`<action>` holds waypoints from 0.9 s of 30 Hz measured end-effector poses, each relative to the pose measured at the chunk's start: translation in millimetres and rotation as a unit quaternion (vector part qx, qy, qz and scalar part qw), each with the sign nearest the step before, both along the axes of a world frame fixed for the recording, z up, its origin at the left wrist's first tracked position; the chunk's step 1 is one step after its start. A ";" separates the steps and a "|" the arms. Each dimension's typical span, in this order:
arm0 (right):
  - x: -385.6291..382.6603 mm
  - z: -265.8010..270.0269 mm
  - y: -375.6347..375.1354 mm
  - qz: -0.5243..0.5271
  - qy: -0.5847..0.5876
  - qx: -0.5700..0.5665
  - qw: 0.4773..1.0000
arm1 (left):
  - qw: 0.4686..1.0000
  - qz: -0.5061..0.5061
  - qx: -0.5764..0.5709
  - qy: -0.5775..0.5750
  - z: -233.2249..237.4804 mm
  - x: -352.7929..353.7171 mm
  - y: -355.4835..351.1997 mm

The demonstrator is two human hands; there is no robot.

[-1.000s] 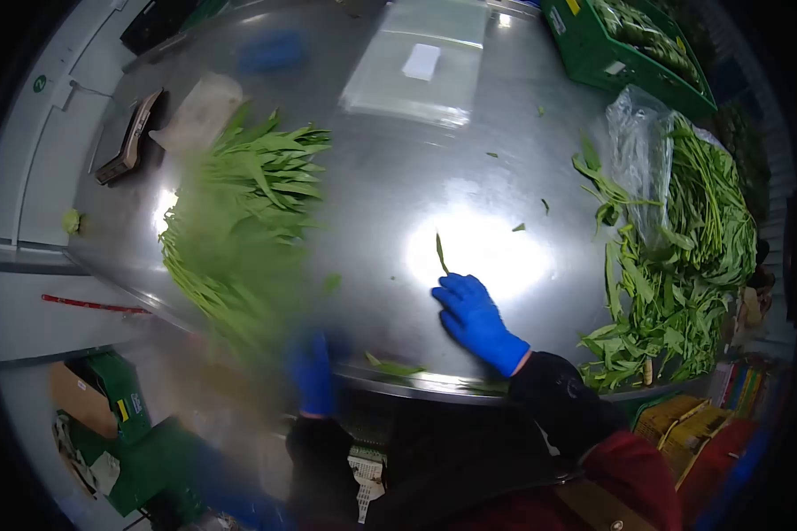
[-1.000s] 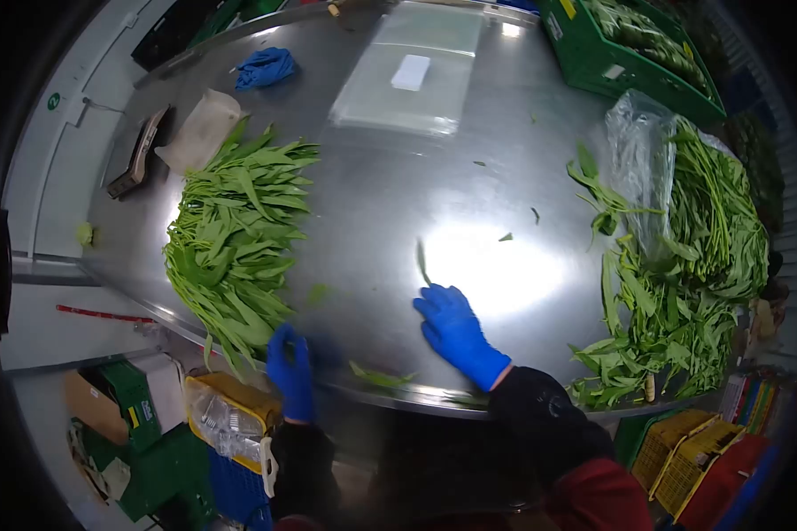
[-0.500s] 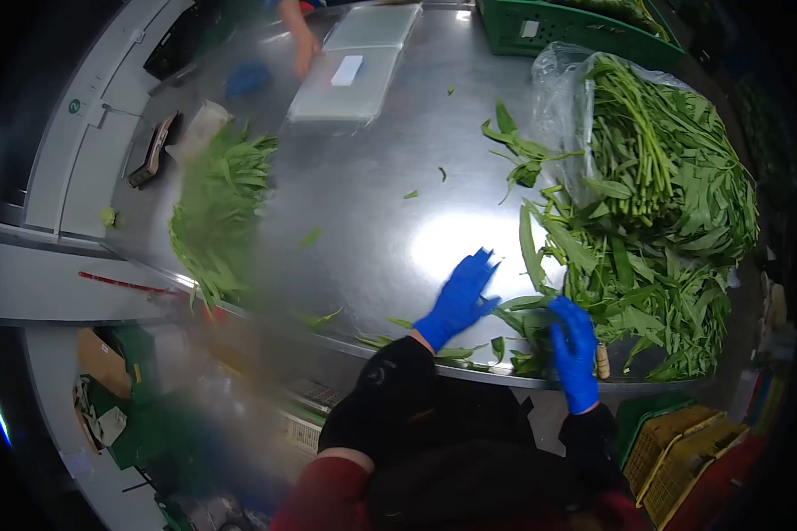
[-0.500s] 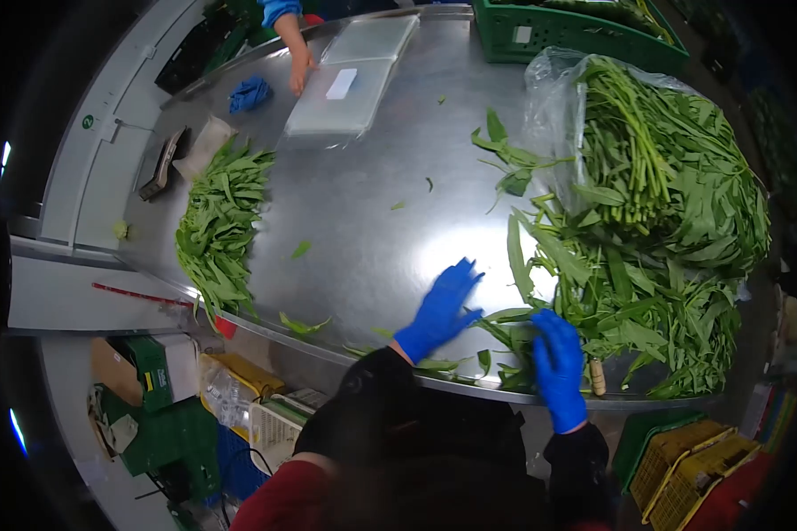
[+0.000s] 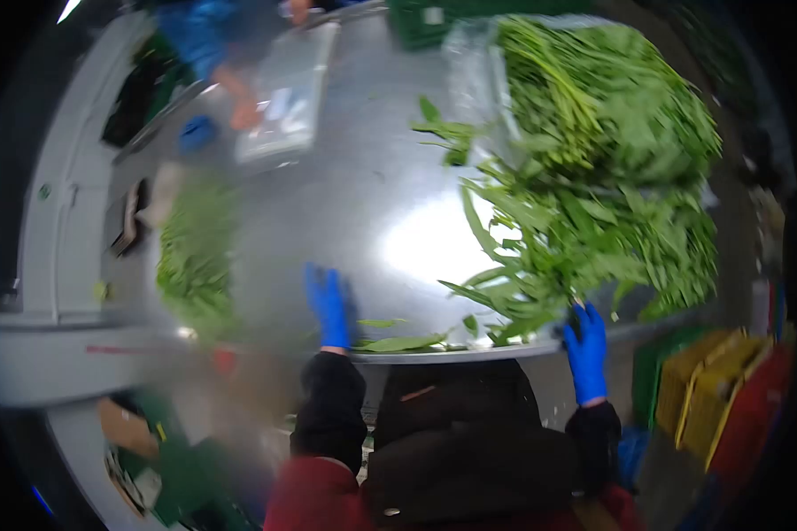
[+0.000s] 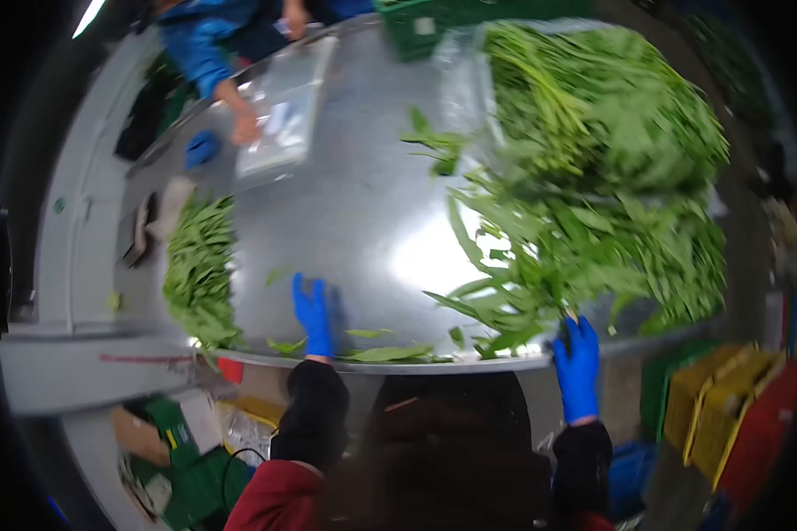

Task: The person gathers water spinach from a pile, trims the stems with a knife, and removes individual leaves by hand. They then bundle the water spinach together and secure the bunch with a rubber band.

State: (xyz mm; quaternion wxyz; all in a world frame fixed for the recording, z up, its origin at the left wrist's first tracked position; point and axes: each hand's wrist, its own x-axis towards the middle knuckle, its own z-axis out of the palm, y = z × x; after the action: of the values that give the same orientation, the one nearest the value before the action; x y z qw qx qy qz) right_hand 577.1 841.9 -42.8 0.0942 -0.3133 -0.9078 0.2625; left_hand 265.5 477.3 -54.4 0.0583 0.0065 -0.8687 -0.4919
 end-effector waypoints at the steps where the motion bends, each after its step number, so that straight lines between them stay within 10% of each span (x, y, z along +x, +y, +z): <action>1: -0.1 -0.6 0.1 -0.015 -0.010 0.004 1.000 | 0.999 0.016 0.013 -0.034 1.7 0.5 0.2; 4: -4.3 -2.3 9.8 -0.043 -0.002 0.027 0.999 | 0.997 0.020 -0.050 -0.049 -23.7 -25.5 -26.3; 8: -6.7 17.1 21.4 -0.034 -0.081 0.015 0.996 | 0.988 0.030 0.146 -0.037 -30.8 -44.2 -5.6; 14: 1.7 34.3 -6.2 -0.182 0.046 -0.190 0.964 | 0.983 -0.111 -0.119 0.079 -74.9 -128.0 54.5; 17: 1.8 51.8 -36.6 -0.300 0.189 -0.434 0.828 | 0.966 -0.219 -0.098 0.098 -32.4 -141.7 141.8; 23: -24.0 72.7 -96.3 -0.331 0.255 -0.457 0.785 | 0.899 -0.270 -0.226 0.259 -70.3 -233.8 279.8; 25: -36.7 75.0 -103.5 -0.337 0.247 -0.444 0.792 | 0.889 -0.418 -0.059 0.175 -78.8 -234.1 301.6; 26: -42.6 72.3 -108.2 -0.344 0.244 -0.443 0.791 | 0.895 -0.386 -0.178 0.134 -42.8 -198.1 304.0; 27: -48.6 69.6 -113.2 -0.352 0.241 -0.443 0.789 | 0.862 -0.404 -0.151 0.266 -44.4 -181.0 298.3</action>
State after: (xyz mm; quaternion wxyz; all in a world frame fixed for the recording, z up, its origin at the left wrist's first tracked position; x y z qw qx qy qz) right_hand 528.5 728.7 26.8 0.2469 -0.5451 -0.4668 0.6512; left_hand 84.5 775.6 -98.8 0.0832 -0.4854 -0.8101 -0.3180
